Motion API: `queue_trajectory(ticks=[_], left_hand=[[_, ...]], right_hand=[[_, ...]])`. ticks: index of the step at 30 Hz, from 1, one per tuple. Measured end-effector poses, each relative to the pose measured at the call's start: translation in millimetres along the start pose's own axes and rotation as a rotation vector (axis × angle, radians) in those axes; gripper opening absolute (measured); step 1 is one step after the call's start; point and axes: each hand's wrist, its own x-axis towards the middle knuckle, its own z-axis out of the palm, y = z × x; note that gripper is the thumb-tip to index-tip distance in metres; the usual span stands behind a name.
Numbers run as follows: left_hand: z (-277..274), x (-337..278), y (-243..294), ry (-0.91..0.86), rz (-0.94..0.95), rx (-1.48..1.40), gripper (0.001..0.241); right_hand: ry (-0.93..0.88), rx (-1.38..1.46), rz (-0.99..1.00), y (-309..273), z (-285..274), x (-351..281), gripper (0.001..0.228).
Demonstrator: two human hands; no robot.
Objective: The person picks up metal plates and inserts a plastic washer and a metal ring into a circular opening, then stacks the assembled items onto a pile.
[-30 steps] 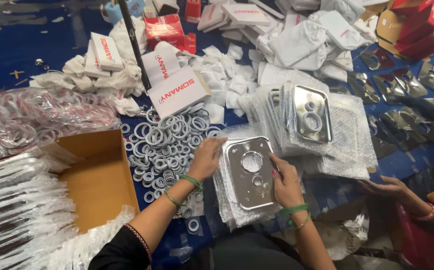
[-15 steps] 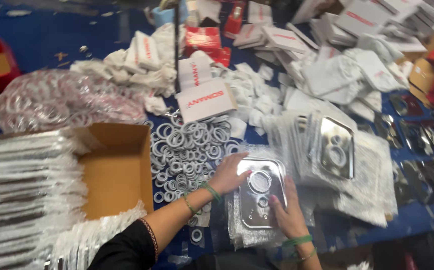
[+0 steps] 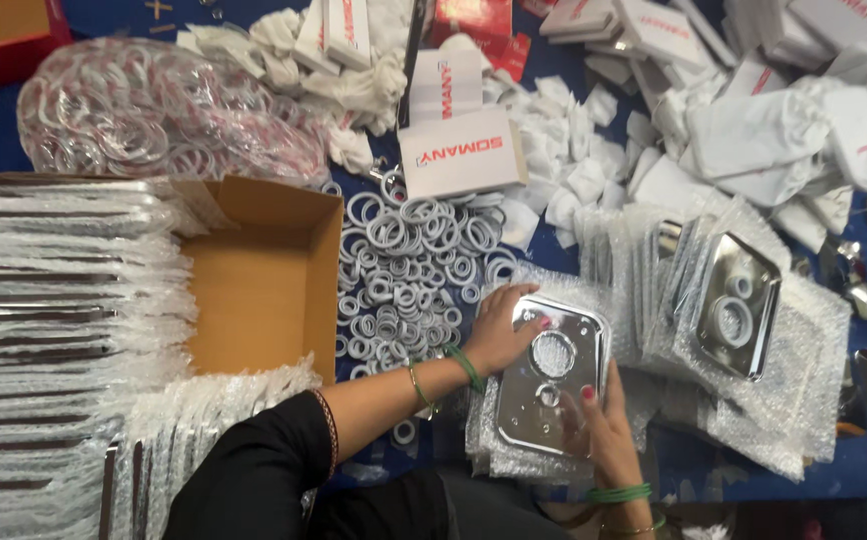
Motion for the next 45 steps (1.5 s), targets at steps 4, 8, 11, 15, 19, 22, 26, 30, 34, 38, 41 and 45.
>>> queue_trajectory(ticks=[4,8,11,15,19,22,26,30,34,38,41,45], left_hand=[[-9.7,-1.9,3.0,0.029,-0.083,-0.024,0.049],[-19.9,6.7,6.9,0.127,-0.001,-0.022,0.043],[-36.0,22.6,0.1,0.140,-0.042,0.069,0.040],[-74.2,43.5,-8.4,0.080,-0.062,0.481,0.055],[-116.7,51.2,-14.0,-0.119,-0.215,0.864,0.070],[-137.2,58.3,-23.6,-0.185,-0.357,0.849,0.067],[-142.2,64.5,-43.2,-0.127,-0.284,0.823,0.064],[-135.9,69.1,-58.7,-0.163,-0.193,0.835,0.065],[-128.3,64.5,-63.3,-0.147,-0.178,0.894,0.069],[-126.0,61.1,-59.2,-0.107,-0.158,0.950,0.063],[-127.7,63.2,-58.8,-0.116,-0.156,0.960,0.058],[-125.1,64.2,-64.0,-0.118,-0.152,0.881,0.062]], right_hand=[[0.054,-0.076,-0.082,-4.9,-12.2,-3.4,0.072],[0.114,-0.068,-0.148,-25.7,-19.1,-17.3,0.072],[0.116,-0.128,-0.202,-38.8,-14.6,-27.3,0.069],[0.114,-0.189,-0.221,-52.1,-12.3,-34.6,0.068],[0.126,-0.368,-0.285,-62.9,-15.7,-38.6,0.065],[0.107,-0.488,-0.338,-65.1,-15.1,-36.6,0.063],[-0.010,-0.585,-0.437,-67.6,-13.8,-32.3,0.065],[-0.076,-0.629,-0.537,-65.0,-6.2,-27.2,0.066],[-0.080,-0.698,-0.597,-56.7,-5.0,-25.8,0.066],[-0.082,-0.713,-0.589,-47.7,-9.3,-24.1,0.065],[-0.098,-0.715,-0.585,-46.8,-8.8,-20.7,0.065],[-0.179,-0.632,-0.543,-74.8,-20.1,-11.2,0.062]])
